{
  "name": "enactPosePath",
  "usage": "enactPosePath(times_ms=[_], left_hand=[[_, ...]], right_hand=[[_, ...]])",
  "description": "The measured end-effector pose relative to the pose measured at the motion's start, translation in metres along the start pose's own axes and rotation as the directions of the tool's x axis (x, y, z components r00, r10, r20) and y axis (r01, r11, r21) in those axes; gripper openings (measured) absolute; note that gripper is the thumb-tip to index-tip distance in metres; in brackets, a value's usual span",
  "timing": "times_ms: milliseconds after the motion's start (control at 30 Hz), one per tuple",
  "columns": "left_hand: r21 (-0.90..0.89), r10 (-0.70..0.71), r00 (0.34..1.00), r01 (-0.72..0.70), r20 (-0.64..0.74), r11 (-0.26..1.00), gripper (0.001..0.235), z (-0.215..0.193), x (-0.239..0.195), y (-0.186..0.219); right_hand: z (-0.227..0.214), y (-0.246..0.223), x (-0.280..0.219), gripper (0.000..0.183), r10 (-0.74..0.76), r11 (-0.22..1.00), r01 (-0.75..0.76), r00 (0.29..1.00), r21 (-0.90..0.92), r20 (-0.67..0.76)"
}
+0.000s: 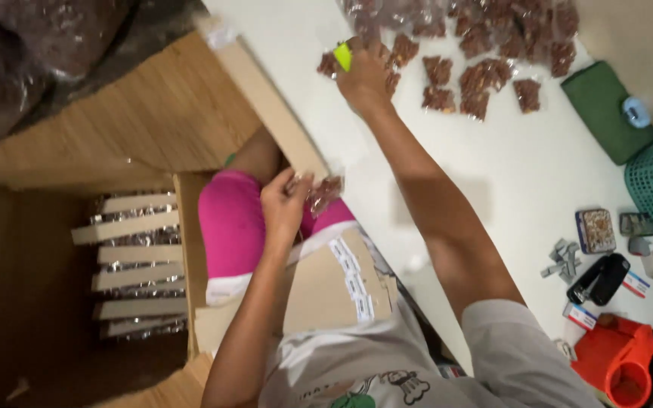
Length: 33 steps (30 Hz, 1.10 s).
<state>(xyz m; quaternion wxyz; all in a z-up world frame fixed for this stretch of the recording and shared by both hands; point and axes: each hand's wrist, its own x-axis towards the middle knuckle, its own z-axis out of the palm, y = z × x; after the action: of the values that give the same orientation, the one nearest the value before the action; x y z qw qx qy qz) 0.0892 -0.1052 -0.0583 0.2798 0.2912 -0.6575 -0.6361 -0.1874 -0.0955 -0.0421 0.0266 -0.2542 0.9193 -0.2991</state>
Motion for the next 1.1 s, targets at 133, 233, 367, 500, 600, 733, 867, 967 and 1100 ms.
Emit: enactPosePath(times_ms=[133, 233, 367, 500, 600, 733, 867, 967, 1100], left_hand=[[-0.111, -0.119, 0.993, 0.117, -0.008, 0.987, 0.017, -0.006, 0.005, -0.011], [-0.16, -0.149, 0.989, 0.15, 0.015, 0.976, 0.011, -0.014, 0.004, -0.01], [-0.2, -0.251, 0.965, 0.262, 0.08, 0.944, 0.02, -0.011, 0.008, -0.027], [-0.121, -0.206, 0.972, 0.22, 0.115, 0.968, 0.015, -0.005, 0.009, -0.051], [-0.166, -0.212, 0.968, 0.233, 0.136, 0.958, 0.017, -0.001, 0.004, -0.01], [-0.299, -0.189, 0.959, 0.247, 0.211, 0.922, 0.019, 0.02, -0.008, 0.036], [-0.297, -0.208, 0.945, 0.28, 0.251, 0.913, 0.022, 0.046, 0.008, -0.039], [-0.388, -0.307, 0.9, 0.414, 0.308, 0.823, 0.026, 0.05, -0.005, 0.001], [-0.445, -0.361, 0.887, 0.458, 0.289, 0.77, 0.032, 0.045, -0.02, 0.025]], right_hand=[[-0.038, -0.025, -0.004, 0.048, 0.061, 0.977, 0.004, 0.953, -0.212, 0.298], [-0.074, -0.009, -0.029, 0.05, 0.068, 0.976, 0.011, 0.933, -0.215, 0.352], [-0.07, 0.104, -0.06, 0.033, -0.204, 0.967, 0.22, 0.97, -0.128, 0.131], [-0.093, 0.177, -0.098, 0.044, -0.071, 0.988, 0.103, 0.962, -0.112, 0.263], [-0.123, 0.203, -0.119, 0.026, -0.097, 0.962, 0.076, 0.993, 0.262, 0.065], [-0.119, 0.193, -0.128, 0.045, 0.382, 0.923, -0.376, 0.921, -0.082, 0.072], [-0.091, 0.179, -0.131, 0.044, 0.313, 0.929, -0.277, 0.941, -0.247, 0.125], [-0.095, 0.164, -0.135, 0.032, 0.208, 0.977, -0.2, 0.969, -0.071, 0.13], [-0.103, 0.165, -0.191, 0.037, -0.096, 0.995, 0.097, 0.993, 0.009, -0.062]])
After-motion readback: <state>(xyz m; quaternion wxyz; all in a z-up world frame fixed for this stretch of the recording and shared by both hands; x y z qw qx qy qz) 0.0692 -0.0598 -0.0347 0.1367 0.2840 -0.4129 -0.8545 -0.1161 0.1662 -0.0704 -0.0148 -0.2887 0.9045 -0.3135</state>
